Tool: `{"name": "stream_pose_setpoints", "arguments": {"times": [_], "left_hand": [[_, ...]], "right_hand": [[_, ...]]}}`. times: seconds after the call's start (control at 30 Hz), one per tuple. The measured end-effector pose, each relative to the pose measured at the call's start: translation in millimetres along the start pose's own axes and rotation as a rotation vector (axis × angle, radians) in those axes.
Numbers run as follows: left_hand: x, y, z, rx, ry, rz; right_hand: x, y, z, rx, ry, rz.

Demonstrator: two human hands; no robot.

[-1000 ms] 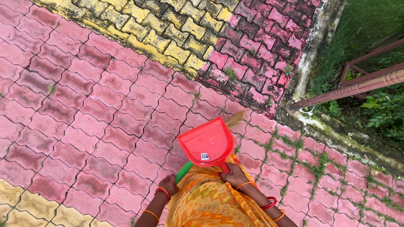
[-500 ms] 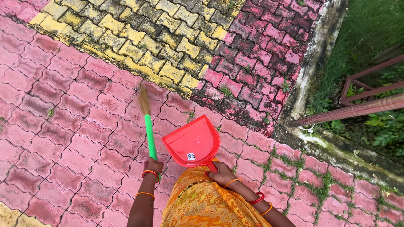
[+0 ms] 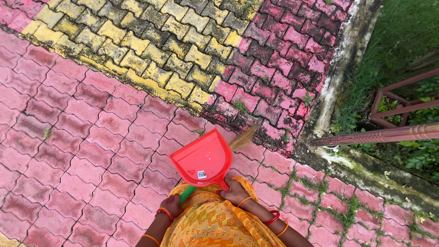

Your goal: The person sweeps debris from a paved path into a dustpan using a broom while walking along the path.

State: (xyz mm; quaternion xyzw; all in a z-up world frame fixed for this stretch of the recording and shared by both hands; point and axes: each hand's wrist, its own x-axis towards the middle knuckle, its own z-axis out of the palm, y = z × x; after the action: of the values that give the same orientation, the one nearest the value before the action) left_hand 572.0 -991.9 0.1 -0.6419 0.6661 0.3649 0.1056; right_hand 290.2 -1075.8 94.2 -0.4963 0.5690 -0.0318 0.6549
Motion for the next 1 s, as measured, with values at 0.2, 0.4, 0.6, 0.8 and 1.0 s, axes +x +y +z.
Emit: {"name": "stream_pose_setpoints", "arguments": {"times": [0.2, 0.4, 0.6, 0.8, 1.0], "left_hand": [[10, -50, -75, -0.066, 0.183, -0.459], [67, -75, -156, -0.384, 0.312, -0.678], [102, -94, -195, -0.435, -0.004, -0.627], [120, -112, -224, -0.053, -0.097, -0.167], [165, -184, -262, 0.031, 0.022, 0.029]], "right_hand": [[27, -2, -12, 0.128, 0.068, -0.043], [70, -36, -24, 0.190, 0.162, -0.027], [124, -88, -17, 0.299, 0.255, 0.020], [168, -129, 0, 0.327, 0.245, 0.013], [190, -167, 5, 0.261, 0.239, 0.083]]}}
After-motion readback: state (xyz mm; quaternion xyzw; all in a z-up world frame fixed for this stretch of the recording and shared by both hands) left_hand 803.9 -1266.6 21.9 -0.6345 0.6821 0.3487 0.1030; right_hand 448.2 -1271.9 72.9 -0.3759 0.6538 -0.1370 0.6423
